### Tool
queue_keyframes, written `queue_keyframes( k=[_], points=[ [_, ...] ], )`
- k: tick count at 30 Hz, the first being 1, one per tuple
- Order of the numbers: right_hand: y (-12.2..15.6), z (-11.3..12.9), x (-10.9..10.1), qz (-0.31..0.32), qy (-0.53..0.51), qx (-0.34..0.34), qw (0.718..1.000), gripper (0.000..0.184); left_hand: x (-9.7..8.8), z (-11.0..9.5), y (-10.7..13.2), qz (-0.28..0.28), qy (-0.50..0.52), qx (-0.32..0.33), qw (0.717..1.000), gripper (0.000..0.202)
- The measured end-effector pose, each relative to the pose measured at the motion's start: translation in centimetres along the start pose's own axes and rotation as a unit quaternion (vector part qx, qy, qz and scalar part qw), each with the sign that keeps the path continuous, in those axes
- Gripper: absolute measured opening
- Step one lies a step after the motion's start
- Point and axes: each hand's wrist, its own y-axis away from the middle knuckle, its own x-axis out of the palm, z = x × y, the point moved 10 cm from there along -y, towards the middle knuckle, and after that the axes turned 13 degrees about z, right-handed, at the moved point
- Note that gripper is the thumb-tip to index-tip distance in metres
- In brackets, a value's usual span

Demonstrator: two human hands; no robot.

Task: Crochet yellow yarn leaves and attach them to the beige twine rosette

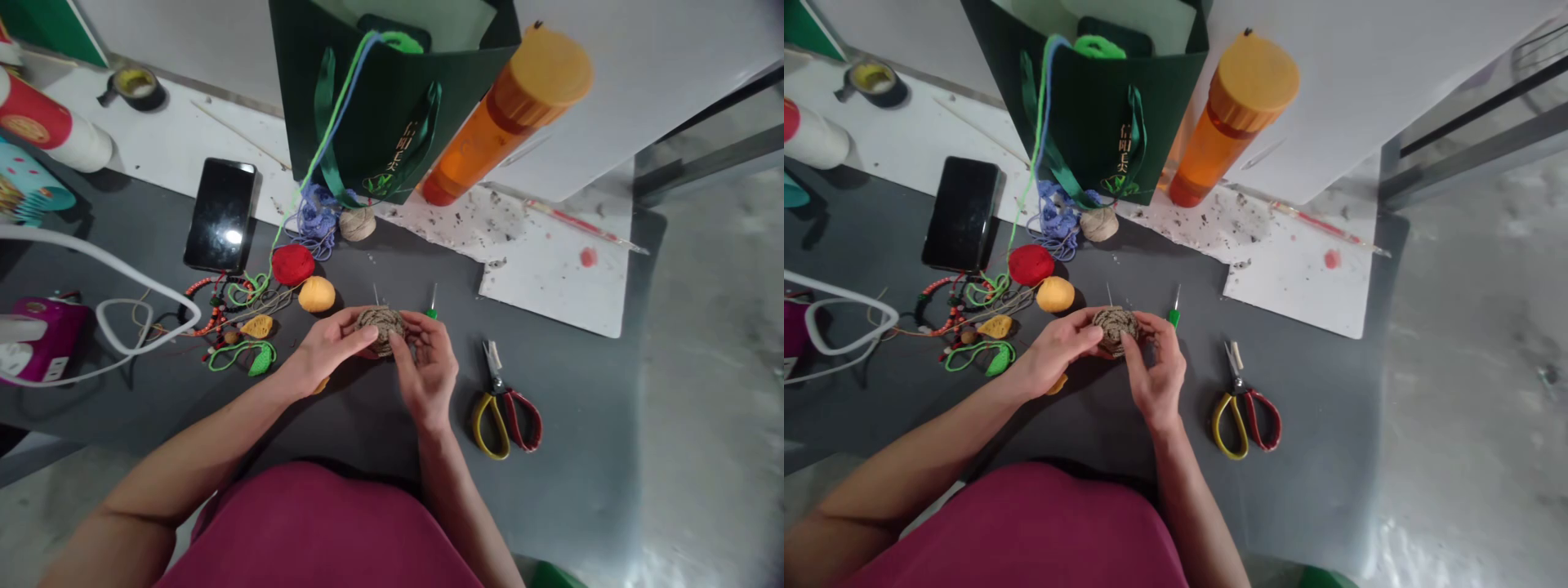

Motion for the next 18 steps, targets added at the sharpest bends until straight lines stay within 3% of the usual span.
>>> queue_keyframes(
  k=[8,14,18],
  points=[
    [-0.35,-0.60,0.45,0.012,-0.082,0.060,0.995,0.014,-0.06,0.47,-0.07,-0.010,-0.010,0.002,1.000,0.034],
    [-0.18,-0.60,0.53,-0.007,-0.088,0.058,0.994,0.012,-0.32,0.37,0.07,-0.033,-0.009,-0.002,0.999,0.032],
    [-0.18,-0.45,0.92,0.011,-0.080,0.055,0.995,0.013,0.05,0.42,0.10,-0.014,0.010,-0.014,1.000,0.031]
  ],
)
